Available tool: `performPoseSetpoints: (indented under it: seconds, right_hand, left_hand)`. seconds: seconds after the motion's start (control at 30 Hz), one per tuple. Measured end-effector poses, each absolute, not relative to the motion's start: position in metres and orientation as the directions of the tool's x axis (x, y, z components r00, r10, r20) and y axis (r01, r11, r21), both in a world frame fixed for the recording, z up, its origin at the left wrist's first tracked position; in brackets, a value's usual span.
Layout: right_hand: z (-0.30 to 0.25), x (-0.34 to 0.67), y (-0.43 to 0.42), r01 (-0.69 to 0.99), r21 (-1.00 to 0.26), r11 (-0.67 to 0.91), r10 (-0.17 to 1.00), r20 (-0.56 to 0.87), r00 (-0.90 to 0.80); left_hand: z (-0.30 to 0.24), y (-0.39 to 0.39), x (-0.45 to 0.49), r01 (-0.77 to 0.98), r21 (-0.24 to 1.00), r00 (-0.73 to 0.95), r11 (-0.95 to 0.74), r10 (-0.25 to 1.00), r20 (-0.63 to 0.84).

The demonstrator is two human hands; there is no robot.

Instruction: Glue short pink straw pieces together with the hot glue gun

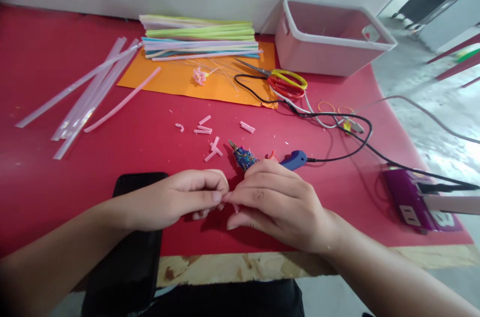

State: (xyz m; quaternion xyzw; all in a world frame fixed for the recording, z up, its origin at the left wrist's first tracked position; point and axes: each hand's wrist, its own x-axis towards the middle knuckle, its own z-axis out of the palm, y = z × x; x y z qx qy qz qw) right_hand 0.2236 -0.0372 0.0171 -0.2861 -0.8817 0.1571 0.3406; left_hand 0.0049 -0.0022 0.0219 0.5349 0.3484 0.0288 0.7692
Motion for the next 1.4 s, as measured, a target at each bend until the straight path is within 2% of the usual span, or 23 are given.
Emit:
performPoseSetpoints:
  seconds: [0.33,0.6,0.77,0.87,0.93,1.0,1.07,1.13,1.2,1.4]
  right_hand:
    - [0.016,0.224,-0.040,0.405,-0.502,0.764,0.634,0.469,-0.615]
    - [0.016,0.223,-0.039,0.420,-0.494,0.761,0.639,0.456,-0.620]
    - [0.015,0.224,-0.037,0.413,-0.498,0.763,0.641,0.502,-0.580]
    - [0.014,0.232,-0.034,0.453,-0.511,0.731,0.682,0.509,-0.526]
    - [0.013,0.238,-0.033,0.472,-0.535,0.701,0.713,0.507,-0.485]
    - [0.012,0.242,-0.031,0.488,-0.552,0.676,0.737,0.507,-0.447]
    - [0.010,0.244,-0.030,0.515,-0.552,0.655,0.754,0.513,-0.409]
    - [0.009,0.244,-0.028,0.542,-0.547,0.638,0.766,0.521,-0.376]
    - [0.007,0.245,-0.026,0.556,-0.546,0.626,0.773,0.528,-0.352]
    - [0.005,0.246,-0.022,0.581,-0.528,0.620,0.773,0.537,-0.338]
  left_hand:
    - [0.020,-0.002,0.005,0.331,0.900,0.783,0.285,0.449,-0.430]
    - [0.019,-0.003,0.004,0.363,0.884,0.770,0.295,0.439,-0.463]
    - [0.017,-0.003,0.004,0.257,0.924,0.783,0.285,0.498,-0.371]
    - [0.016,0.000,-0.002,0.220,0.966,0.755,0.135,0.604,-0.256]
    - [0.018,0.006,-0.010,0.265,0.961,0.691,-0.079,0.710,-0.132]
    - [0.019,0.015,-0.021,0.402,0.865,0.602,-0.300,0.798,-0.003]
    - [0.019,0.025,-0.032,0.556,0.724,0.510,-0.408,0.855,0.090]
    - [0.018,0.036,-0.043,0.699,0.597,0.419,-0.392,0.902,0.101]
    - [0.015,0.044,-0.051,0.775,0.522,0.377,-0.357,0.923,0.072]
    - [0.006,0.052,-0.059,0.828,0.461,0.360,-0.319,0.933,-0.001]
